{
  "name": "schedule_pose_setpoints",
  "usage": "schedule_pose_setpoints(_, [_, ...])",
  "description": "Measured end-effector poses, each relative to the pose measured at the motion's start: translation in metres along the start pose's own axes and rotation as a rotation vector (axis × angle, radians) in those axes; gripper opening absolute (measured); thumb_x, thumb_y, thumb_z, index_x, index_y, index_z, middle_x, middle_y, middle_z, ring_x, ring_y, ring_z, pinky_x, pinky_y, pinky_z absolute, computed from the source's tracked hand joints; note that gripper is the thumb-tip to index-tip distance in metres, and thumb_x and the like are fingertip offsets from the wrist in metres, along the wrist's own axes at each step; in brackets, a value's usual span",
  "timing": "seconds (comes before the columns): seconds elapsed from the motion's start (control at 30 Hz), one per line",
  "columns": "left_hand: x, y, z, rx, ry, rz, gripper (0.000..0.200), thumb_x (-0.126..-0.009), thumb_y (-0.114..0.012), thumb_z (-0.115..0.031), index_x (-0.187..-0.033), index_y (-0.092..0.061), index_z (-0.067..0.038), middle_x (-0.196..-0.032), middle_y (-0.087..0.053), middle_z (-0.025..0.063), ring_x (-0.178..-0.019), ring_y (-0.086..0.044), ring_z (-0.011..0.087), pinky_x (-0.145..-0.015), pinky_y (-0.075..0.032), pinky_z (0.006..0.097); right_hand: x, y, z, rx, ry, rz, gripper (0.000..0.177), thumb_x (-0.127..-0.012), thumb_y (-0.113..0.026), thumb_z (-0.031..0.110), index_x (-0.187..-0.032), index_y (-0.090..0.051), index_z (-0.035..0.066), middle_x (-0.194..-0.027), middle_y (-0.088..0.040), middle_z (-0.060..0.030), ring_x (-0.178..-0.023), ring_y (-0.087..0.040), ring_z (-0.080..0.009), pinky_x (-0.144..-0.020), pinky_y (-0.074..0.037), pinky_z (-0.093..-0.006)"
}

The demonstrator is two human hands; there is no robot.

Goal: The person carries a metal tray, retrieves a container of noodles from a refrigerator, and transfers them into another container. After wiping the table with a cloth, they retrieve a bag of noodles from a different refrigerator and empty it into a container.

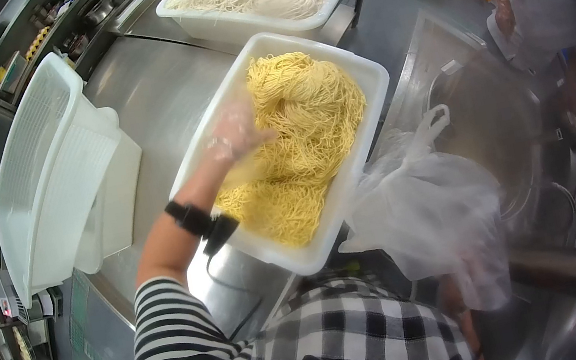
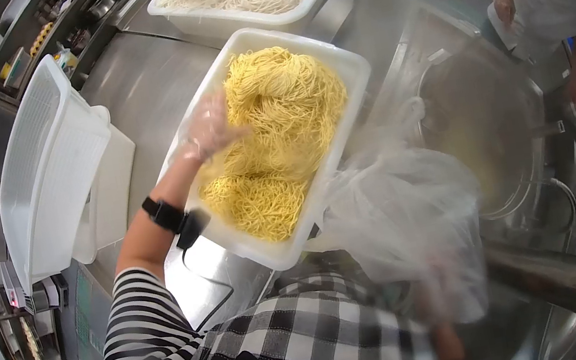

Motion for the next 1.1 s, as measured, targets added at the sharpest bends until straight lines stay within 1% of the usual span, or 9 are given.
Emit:
schedule_pose_setpoints(0.07, [0.02, -0.04, 0.021, -0.113, 0.196, 0.385, 0.086, -0.06, -0.07, -0.035, -0.127, -0.028, -0.002, -0.118, -0.04, 0.0253, -0.111, -0.039, 0.0343, -0.093, -0.033, 0.0359, 0.0, 0.0, -0.001, -0.008, -0.003, -0.012, 0.032, -0.073, -0.059, 0.01, -0.104, -0.054, 0.006, -0.099, -0.056, -0.0096, -0.098, -0.05, -0.0253, -0.088, -0.035, -0.0361])
schedule_pose_setpoints(0.3, [-0.002, -0.051, 0.027, -0.131, -0.158, 0.284, 0.049, -0.055, -0.069, -0.024, -0.098, -0.054, -0.006, -0.11, -0.045, 0.0168, -0.102, -0.045, 0.0316, -0.087, -0.038, 0.036, 0.005, -0.004, 0.001, -0.034, -0.008, -0.036, 0.033, -0.074, -0.059, 0.011, -0.105, -0.052, 0.006, -0.101, -0.055, -0.0099, -0.099, -0.049, -0.0248, -0.088, -0.035, -0.0356])
schedule_pose_setpoints(0.37, [-0.026, -0.054, 0.036, -0.142, -0.427, -0.11, 0.045, -0.057, -0.068, -0.021, -0.099, -0.055, -0.01, -0.112, -0.044, 0.0154, -0.104, -0.043, 0.0311, -0.087, -0.039, 0.0356, 0.006, -0.003, 0.001, -0.037, -0.01, -0.047, 0.033, -0.074, -0.059, 0.011, -0.106, -0.052, 0.006, -0.101, -0.054, -0.01, -0.099, -0.049, -0.0247, -0.088, -0.035, -0.0355])
schedule_pose_setpoints(0.5, [-0.006, -0.038, 0.004, -0.34, -0.183, 0.073, 0.045, -0.059, -0.067, -0.02, -0.101, -0.055, -0.012, -0.117, -0.042, 0.0161, -0.109, -0.039, 0.0317, -0.088, -0.038, 0.0351, 0.007, -0.004, 0.001, -0.047, -0.013, -0.045, 0.034, -0.074, -0.058, 0.011, -0.107, -0.052, 0.005, -0.102, -0.054, -0.0101, -0.1, -0.048, -0.0244, -0.089, -0.035, -0.0352])
schedule_pose_setpoints(0.6, [0.035, -0.039, -0.001, -0.58, -0.194, -0.458, 0.047, -0.062, -0.067, -0.022, -0.106, -0.053, -0.013, -0.117, -0.043, 0.0164, -0.11, -0.04, 0.0292, -0.089, -0.037, 0.033, 0.007, -0.006, -0.002, -0.052, -0.019, -0.047, 0.034, -0.075, -0.058, 0.011, -0.107, -0.051, 0.005, -0.103, -0.053, -0.0103, -0.1, -0.048, -0.0243, -0.089, -0.035, -0.035])
schedule_pose_setpoints(0.67, [0.054, -0.046, 0.023, 0.39, 0.372, -0.367, 0.048, -0.064, -0.067, -0.025, -0.109, -0.052, -0.015, -0.113, -0.048, 0.0168, -0.106, -0.045, 0.0257, -0.085, -0.04, 0.0321, 0.007, -0.006, -0.004, -0.063, -0.024, -0.043, 0.034, -0.075, -0.058, 0.011, -0.108, -0.051, 0.005, -0.104, -0.053, -0.0104, -0.1, -0.048, -0.0241, -0.089, -0.034, -0.0349])
schedule_pose_setpoints(0.77, [0.046, -0.043, 0.041, 0.637, 0.899, -0.011, 0.072, -0.062, -0.068, -0.031, -0.122, -0.038, -0.008, -0.105, -0.053, 0.0176, -0.094, -0.053, 0.0301, -0.083, -0.04, 0.0341, 0.007, -0.006, -0.005, -0.084, -0.018, -0.044, 0.035, -0.075, -0.058, 0.012, -0.108, -0.05, 0.005, -0.104, -0.052, -0.0105, -0.101, -0.047, -0.0239, -0.089, -0.034, -0.0347])
schedule_pose_setpoints(0.93, [-0.017, -0.073, 0.031, 0.038, 0.307, 0.183, 0.074, -0.061, -0.062, -0.049, -0.115, -0.043, -0.001, -0.095, -0.055, 0.0213, -0.09, -0.055, 0.0294, -0.079, -0.042, 0.0327, 0.009, -0.007, -0.006, -0.097, -0.002, -0.034, 0.035, -0.075, -0.057, 0.012, -0.109, -0.05, 0.005, -0.106, -0.052, -0.0107, -0.102, -0.046, -0.0236, -0.089, -0.034, -0.0344])
schedule_pose_setpoints(1.1, [0.001, -0.064, 0.013, 0.138, 0.389, 0.021, 0.08, -0.058, -0.061, -0.051, -0.117, -0.04, -0.002, -0.102, -0.051, 0.0239, -0.1, -0.048, 0.0331, -0.083, -0.039, 0.0346, 0.009, -0.006, -0.005, -0.133, -0.023, -0.029, 0.036, -0.076, -0.057, 0.012, -0.11, -0.049, 0.004, -0.107, -0.051, -0.0109, -0.103, -0.046, -0.0233, -0.089, -0.034, -0.0341])
Point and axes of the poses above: each hand's wrist, its own x-axis away from the middle knuckle, its own y-axis out of the back of the hand, z = x × y, the point moved 3 cm from there along -x, towards the middle knuckle
